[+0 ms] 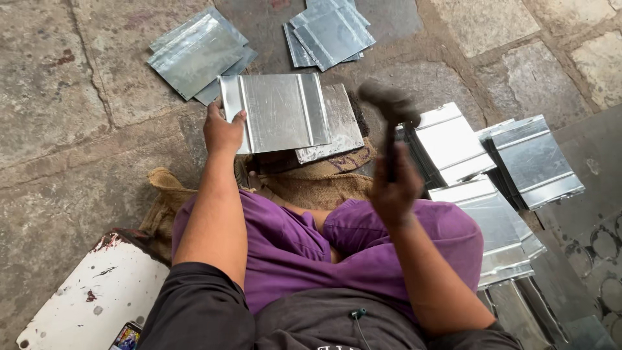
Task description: The person sits on the ground and uses a hammer to repeatedly strike the edges of a rectangular metal sheet placed on a burlap sack. They hold the sheet with one hand and hammer with the other, occasionally repositioning the sheet to work on different edges.
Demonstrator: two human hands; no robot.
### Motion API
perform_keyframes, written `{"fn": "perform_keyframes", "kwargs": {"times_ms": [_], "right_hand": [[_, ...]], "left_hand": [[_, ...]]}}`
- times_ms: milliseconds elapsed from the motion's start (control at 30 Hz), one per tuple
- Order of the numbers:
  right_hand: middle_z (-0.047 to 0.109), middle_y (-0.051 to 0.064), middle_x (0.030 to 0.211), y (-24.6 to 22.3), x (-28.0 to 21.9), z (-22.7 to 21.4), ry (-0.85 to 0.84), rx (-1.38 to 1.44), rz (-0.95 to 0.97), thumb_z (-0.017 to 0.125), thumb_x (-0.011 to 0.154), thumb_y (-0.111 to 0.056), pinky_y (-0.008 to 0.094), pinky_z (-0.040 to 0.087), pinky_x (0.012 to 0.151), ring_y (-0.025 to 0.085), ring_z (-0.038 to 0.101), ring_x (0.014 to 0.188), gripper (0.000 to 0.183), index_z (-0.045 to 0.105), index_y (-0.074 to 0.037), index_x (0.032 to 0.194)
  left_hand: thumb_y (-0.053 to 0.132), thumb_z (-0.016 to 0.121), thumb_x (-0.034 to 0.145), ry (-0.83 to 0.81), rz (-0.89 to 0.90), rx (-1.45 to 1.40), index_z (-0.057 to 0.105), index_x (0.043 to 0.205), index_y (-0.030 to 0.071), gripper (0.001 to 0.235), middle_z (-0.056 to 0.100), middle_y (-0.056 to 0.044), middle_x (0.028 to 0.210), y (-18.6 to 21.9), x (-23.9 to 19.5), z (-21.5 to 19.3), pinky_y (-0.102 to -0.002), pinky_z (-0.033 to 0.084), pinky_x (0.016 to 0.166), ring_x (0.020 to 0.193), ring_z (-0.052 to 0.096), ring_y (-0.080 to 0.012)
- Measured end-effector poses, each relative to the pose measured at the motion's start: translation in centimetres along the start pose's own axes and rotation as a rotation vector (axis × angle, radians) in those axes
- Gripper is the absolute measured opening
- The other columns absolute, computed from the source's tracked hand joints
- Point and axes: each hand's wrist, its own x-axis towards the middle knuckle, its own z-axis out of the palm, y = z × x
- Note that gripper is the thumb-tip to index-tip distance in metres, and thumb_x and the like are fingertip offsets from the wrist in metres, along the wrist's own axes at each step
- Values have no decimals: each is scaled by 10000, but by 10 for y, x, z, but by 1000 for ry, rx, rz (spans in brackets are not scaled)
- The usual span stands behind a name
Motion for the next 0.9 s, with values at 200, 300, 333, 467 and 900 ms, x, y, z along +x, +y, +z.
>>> {"fn": "perform_keyframes", "kwargs": {"times_ms": [200,300,333,467,900], "right_hand": [[711,76,835,26,-20,20,-294,-118,371,647,1027,-119,281,520,546,105,649,649,344,623,-32,1360],[697,56,872,13,-11,-3,-120,-58,194,621,1059,-120,251,542,572,75,654,689,356,582,-32,1401],[678,58,844,11,-10,-8,-73,-64,160,641,1069,-124,266,520,590,90,629,681,327,607,-39,1383],[618,41,739,21,-19,4,-29,-81,127,668,1061,-129,264,460,551,99,580,595,227,670,-84,1283],[661,70,867,-14,20,-18,116,89,42,645,1133,-152,269,513,704,144,611,752,191,652,6,1239]], "left_hand": [[301,842,900,98,237,46,460,1405,18,694,573,-276,1344,-15,10,0,-508,481,936,1188,576,-467],[321,773,918,17,44,17,487,1401,70,615,664,-193,1308,-4,3,-5,-462,542,982,1175,673,-366],[322,763,922,1,6,10,487,1403,75,607,666,-184,1311,-1,-4,-6,-452,542,994,1165,681,-354],[315,751,926,-18,-42,11,493,1387,85,576,660,-166,1316,19,-10,-14,-428,542,1013,1148,689,-328],[313,763,917,1,45,9,503,1384,86,581,685,-173,1276,9,-5,-8,-423,550,973,1120,703,-339]]}}
